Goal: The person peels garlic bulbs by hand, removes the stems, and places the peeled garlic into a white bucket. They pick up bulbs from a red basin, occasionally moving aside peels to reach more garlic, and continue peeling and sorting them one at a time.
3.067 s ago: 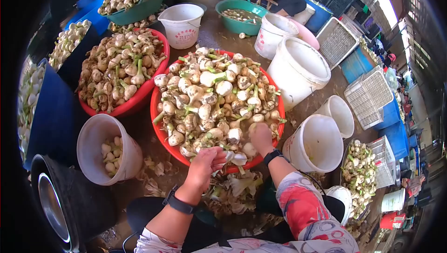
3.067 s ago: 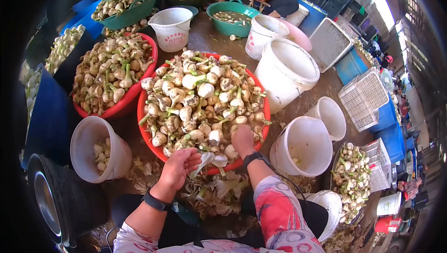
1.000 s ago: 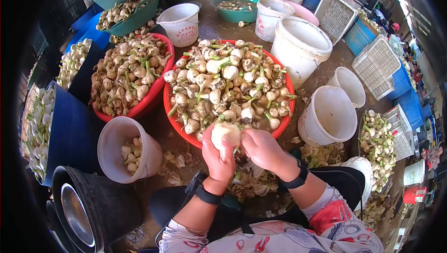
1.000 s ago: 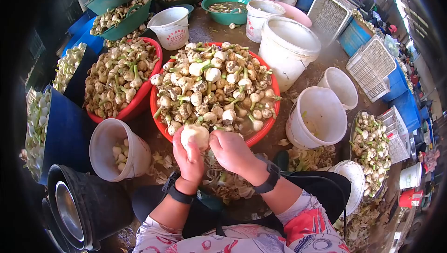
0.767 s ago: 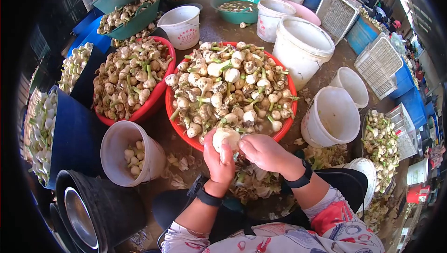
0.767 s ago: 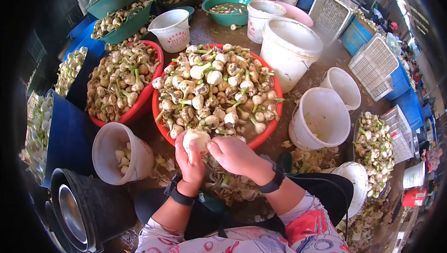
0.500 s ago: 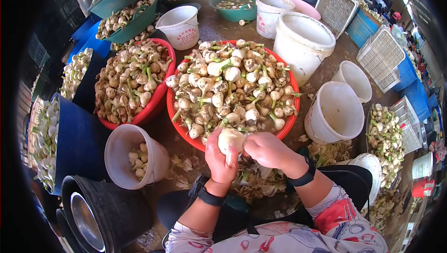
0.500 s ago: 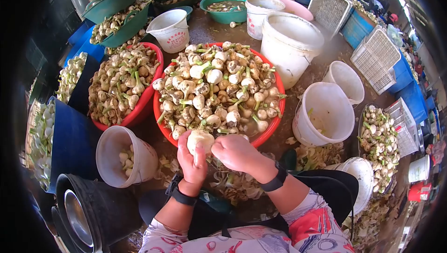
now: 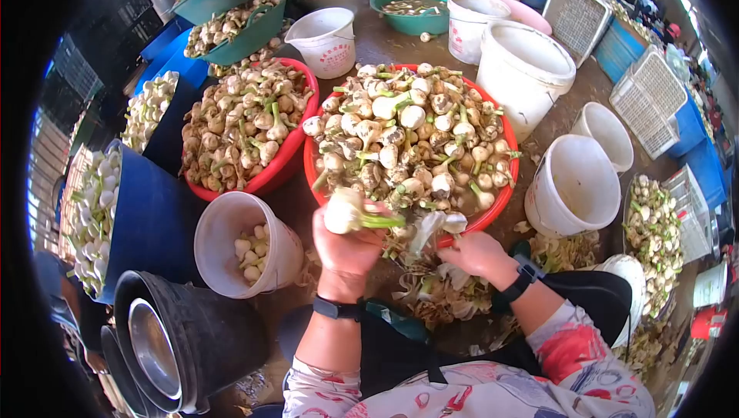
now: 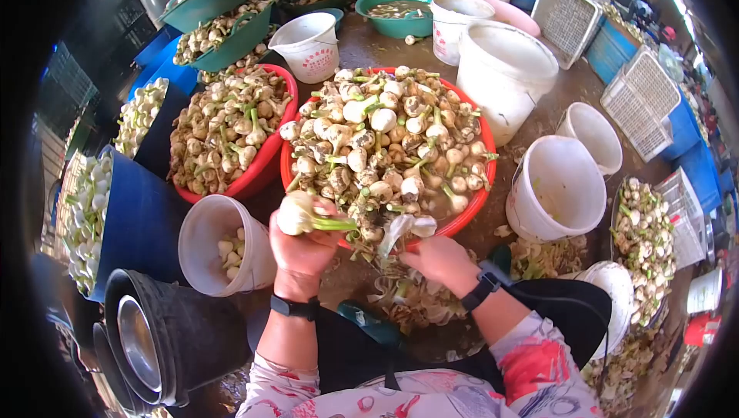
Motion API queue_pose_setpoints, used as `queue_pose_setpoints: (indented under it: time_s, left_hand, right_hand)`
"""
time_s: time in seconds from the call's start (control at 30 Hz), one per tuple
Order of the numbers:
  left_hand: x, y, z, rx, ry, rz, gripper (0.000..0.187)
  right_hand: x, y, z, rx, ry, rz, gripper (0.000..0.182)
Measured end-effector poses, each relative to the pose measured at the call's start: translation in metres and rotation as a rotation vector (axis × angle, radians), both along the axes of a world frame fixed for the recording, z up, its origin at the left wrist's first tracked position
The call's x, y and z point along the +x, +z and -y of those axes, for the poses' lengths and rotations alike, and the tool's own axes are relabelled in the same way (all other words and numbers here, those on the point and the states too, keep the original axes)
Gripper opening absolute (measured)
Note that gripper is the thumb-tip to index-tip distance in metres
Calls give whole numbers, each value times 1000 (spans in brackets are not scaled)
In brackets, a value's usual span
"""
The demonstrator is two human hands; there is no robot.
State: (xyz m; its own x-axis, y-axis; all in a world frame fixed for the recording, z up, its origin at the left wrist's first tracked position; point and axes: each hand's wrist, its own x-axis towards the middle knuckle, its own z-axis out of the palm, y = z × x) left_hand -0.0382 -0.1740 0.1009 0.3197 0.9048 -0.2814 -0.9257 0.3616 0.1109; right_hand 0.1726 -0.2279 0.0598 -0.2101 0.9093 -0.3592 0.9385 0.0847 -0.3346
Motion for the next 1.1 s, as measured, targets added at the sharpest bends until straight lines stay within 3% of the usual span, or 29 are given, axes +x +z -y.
queue_pose_setpoints:
  time_s: [0.03, 0.1, 0.13, 0.2, 0.3, 0.37, 0.43, 0.47, 0.53, 0.57, 0.6, 0.63, 0.67, 0.73, 0.77, 0.83, 0.87, 0.9, 0.97, 1.03, 1.1]
  left_hand:
    - [9, 1, 4, 7, -45, -87, 35]
    - [13, -10, 7, 72, -182, -19, 36]
    - [14, -10, 7, 77, -189, -16, 36]
    - [14, -8, 8, -48, -200, 9, 38]
    - [10, -9, 9, -40, -195, 23, 40]
    - [9, -19, 8, -39, -227, 54, 42]
    - [11, -25, 4, -20, -298, 107, 46]
    - [11, -26, 5, -21, -300, 107, 46]
    - [15, -13, 7, 191, -360, 78, 45]
    - [14, -4, 11, 250, -313, -100, 51]
    - [15, -11, 13, 372, -245, -297, 54]
    - [17, -15, 13, 495, -171, -496, 58]
    - [18, -19, 14, 499, -175, -496, 58]
    - [21, -10, 19, 651, -216, -815, 62]
    - [24, -11, 22, 654, -223, -816, 62]
    - [30, -12, 28, 600, -300, -570, 57]
    - [32, -15, 29, 582, -266, -496, 55]
    - [34, -15, 32, 581, -277, -499, 55]
    - [44, -11, 33, 561, -204, -523, 51]
    - [46, -7, 34, 483, -236, -436, 46]
    - [39, 6, 35, 505, -402, -312, 43]
  right_hand:
    - [-13, 21, -2, -12, 6, 10, 22]
    - [-29, 57, -11, 217, -302, -788, 17]
    - [-27, 62, -13, 224, -307, -784, 17]
    - [-25, 70, -17, 402, 49, -578, 17]
    - [-30, 80, -5, 369, -32, -695, 16]
    - [-30, 70, -5, 510, 82, -576, 14]
    - [-29, 68, -5, 209, -42, -864, 14]
    - [-26, 71, -3, -67, -177, -967, 14]
    - [-21, 71, -2, -114, -296, -1061, 15]
    - [-17, 70, -3, -161, -415, -1151, 15]
    - [-15, 69, -5, 122, -315, -958, 17]
    - [-12, 70, -5, 129, -319, -956, 17]
    - [-10, 72, -5, 24, -276, -1054, 17]
    - [-9, 74, -4, -131, -261, -1187, 16]
    - [-10, 75, -2, -127, -267, -1191, 16]
    - [-13, 81, 0, -57, -196, -1248, 14]
    - [-15, 88, -1, 384, -135, -867, 9]
    - [-14, 84, -4, 385, -147, -871, 9]
    - [-7, 74, -16, 785, -133, -402, 9]
    - [-4, 70, -22, 809, -202, -431, 8]
    - [13, 57, -38, 907, -267, -174, 10]
